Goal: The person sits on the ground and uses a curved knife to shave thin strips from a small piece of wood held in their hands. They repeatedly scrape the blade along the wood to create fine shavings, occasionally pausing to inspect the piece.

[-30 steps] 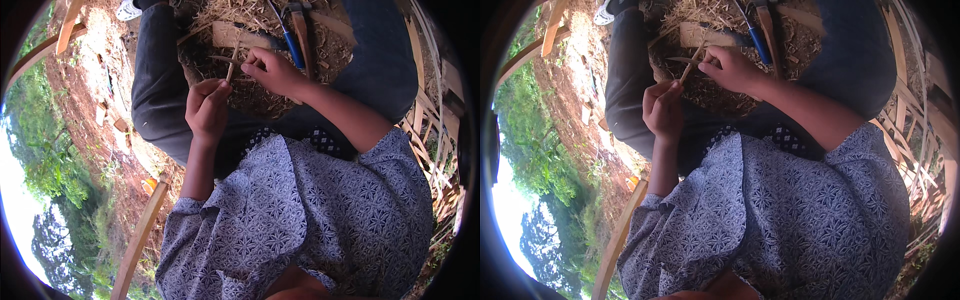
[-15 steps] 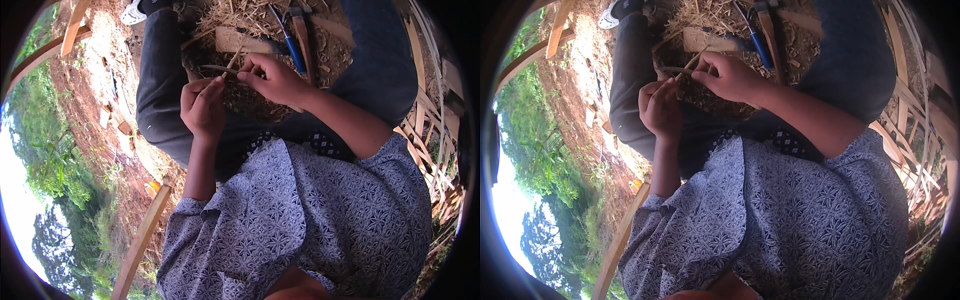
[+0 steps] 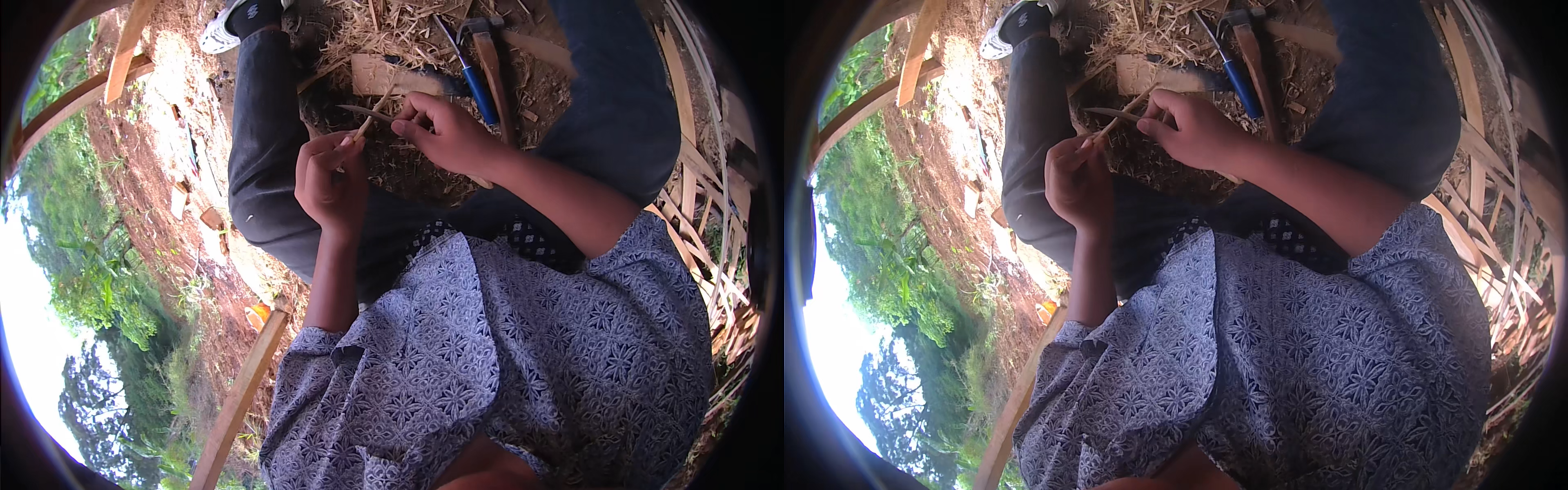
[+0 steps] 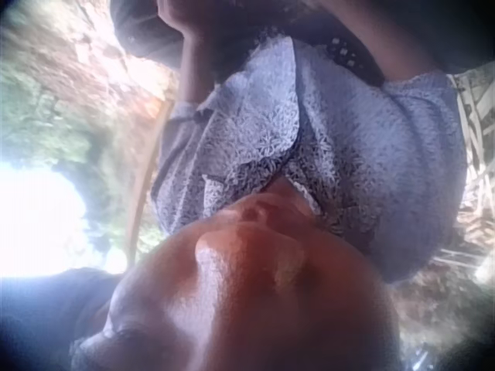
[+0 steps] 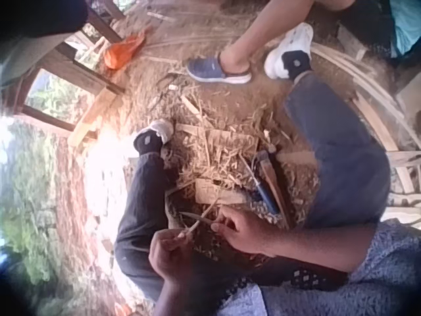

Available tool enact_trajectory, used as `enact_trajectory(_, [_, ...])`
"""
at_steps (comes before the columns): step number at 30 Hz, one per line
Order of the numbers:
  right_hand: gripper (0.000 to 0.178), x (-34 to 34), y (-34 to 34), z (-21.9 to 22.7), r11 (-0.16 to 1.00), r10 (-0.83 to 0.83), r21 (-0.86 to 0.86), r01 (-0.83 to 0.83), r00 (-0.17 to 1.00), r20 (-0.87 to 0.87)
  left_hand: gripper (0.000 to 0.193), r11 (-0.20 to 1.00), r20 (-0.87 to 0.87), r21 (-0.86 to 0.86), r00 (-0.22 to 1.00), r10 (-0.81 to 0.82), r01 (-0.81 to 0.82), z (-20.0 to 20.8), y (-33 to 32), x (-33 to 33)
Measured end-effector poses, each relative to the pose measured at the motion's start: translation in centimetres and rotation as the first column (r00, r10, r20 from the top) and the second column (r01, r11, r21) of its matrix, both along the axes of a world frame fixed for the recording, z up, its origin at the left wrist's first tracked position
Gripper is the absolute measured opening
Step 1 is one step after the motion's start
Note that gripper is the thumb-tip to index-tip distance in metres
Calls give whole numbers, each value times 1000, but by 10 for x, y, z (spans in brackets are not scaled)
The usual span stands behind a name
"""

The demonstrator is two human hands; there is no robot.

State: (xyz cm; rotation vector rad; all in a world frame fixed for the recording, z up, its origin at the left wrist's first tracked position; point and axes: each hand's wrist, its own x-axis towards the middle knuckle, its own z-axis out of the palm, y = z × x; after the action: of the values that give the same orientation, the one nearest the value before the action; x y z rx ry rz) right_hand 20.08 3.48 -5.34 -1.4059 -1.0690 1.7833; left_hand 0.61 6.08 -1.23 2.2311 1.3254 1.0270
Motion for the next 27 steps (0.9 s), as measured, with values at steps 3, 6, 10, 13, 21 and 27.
enact_trajectory(3, [21,-4,0,25,987,-25,159,34,998,-58,23,998,119,-50,992,46,-40,-9,-2,0])
enact_trajectory(6, [20,-3,2,17,979,-8,203,20,998,-59,21,996,98,-73,994,51,-44,-4,-3,-1])
enact_trajectory(10, [19,-1,9,12,979,36,199,-42,999,35,20,996,80,-56,994,69,-64,-5,2,-3])
enact_trajectory(13, [23,-3,4,-4,990,-9,140,-4,996,88,18,996,65,-64,996,66,-62,-6,4,-6])
enact_trajectory(21, [25,-2,-9,6,1000,-11,14,9,994,110,12,991,152,-123,986,65,-46,-3,-6,-8])
enact_trajectory(27, [20,-16,-2,15,959,-90,268,95,995,-31,13,996,116,-84,993,4,6,-4,-3,-5])
